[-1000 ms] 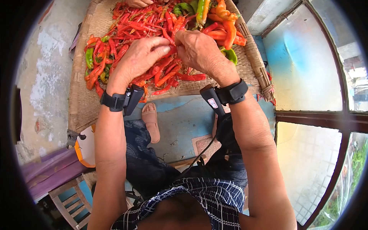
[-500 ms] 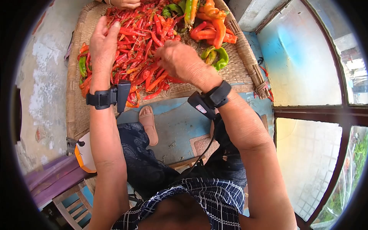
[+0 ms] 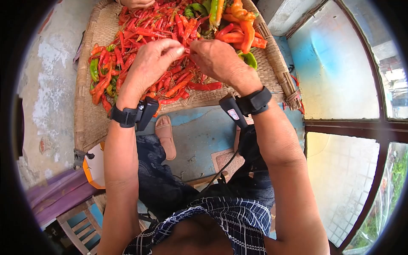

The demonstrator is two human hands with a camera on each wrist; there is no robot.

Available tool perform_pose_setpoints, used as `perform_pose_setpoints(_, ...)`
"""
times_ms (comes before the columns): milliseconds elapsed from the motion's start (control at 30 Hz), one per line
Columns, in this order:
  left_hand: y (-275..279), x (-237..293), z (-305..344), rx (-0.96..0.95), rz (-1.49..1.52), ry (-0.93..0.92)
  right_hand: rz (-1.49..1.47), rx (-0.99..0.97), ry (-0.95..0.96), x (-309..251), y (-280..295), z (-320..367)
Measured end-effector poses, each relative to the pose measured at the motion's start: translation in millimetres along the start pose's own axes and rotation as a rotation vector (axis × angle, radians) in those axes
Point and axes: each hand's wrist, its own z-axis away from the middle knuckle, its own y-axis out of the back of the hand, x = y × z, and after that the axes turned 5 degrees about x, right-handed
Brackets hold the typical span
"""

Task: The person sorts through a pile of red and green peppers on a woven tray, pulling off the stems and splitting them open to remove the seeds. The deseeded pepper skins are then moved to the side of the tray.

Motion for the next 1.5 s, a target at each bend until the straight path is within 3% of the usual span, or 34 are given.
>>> perform_pose_setpoints(33, -8, -6, 3, 0.069, -0.046, -0.087, -0.038, -0.031, -0.061, -1, 7, 1)
perform_pose_setpoints(133, -8, -6, 6, -0.01, -0.063, -0.042, -0.124, -0.076, -0.141, 0, 13, 3)
perform_pose_setpoints(167, -5, -5, 5, 0.026, -0.049, -0.012, -0.155, 0.091, -0.128, -1, 11, 2)
perform_pose_setpoints(200, -1, -7, 2, 0.163, -0.13, -0.043, -0.185, 0.256, -0.113, -1, 10, 1)
perform_pose_setpoints(233, 8, -10, -2, 0.273, -0.077, 0.035, -0.153, 0.295, -0.155, -2, 12, -1)
perform_pose_setpoints(267, 18, -13, -5, 0.383, -0.024, 0.113, -0.151, 0.296, -0.156, 1, 10, -2)
perform_pose_setpoints(333, 27, -22, -13, 0.774, -0.212, -0.058, -0.097, 0.286, -0.144, 8, 0, -1)
perform_pose_setpoints(367, 29, -36, -15, 0.881, -0.405, -0.089, -0.026, 0.173, -0.151, 8, -6, 0)
perform_pose_setpoints(400, 28, -37, -15, 0.882, -0.406, -0.089, -0.005, 0.059, -0.15, 8, -10, 0)
perform_pose_setpoints(533, 21, -35, -13, 0.588, -0.213, 0.01, 0.163, 0.022, -0.178, 6, -35, -4)
perform_pose_setpoints(633, 11, -30, -11, 0.567, -0.307, -0.171, 0.272, -0.048, -0.209, 11, -45, -9)
perform_pose_setpoints(700, 10, -26, -9, 0.488, -0.213, -0.135, 0.289, -0.06, -0.202, 12, -44, -9)
perform_pose_setpoints(800, 9, -19, -5, 0.354, -0.071, -0.05, 0.151, 0.018, -0.187, 6, -32, -10)
perform_pose_setpoints(867, 2, -25, -4, 0.311, -0.113, -0.299, 0.116, 0.047, -0.084, 0, -21, -12)
perform_pose_setpoints(933, -3, -22, 1, 0.313, -0.12, -0.321, 0.071, 0.079, -0.019, -4, -15, -10)
perform_pose_setpoints(1033, -2, -15, 4, 0.079, -0.042, -0.24, -0.051, 0.101, 0.032, -8, -3, -7)
perform_pose_setpoints(1133, 6, -6, 7, 0.046, -0.136, -0.088, -0.168, 0.072, 0.01, -5, 4, -6)
perform_pose_setpoints(1200, 15, -13, 3, 0.286, -0.183, 0.0, -0.049, 0.297, -0.088, -5, 7, -6)
perform_pose_setpoints(1267, 20, -34, -10, 0.714, -0.105, -0.089, -0.086, 0.344, -0.121, -5, 9, -5)
perform_pose_setpoints(1333, 41, -26, -7, 0.665, -0.215, 0.178, -0.181, 0.115, -0.058, -5, 7, -2)
perform_pose_setpoints(1400, 41, -33, -8, 0.689, -0.271, 0.154, -0.298, -0.101, 0.043, -10, -4, 1)
perform_pose_setpoints(1500, 27, -30, -8, 0.532, -0.066, 0.033, -0.234, -0.271, 0.038, -20, -18, 5)
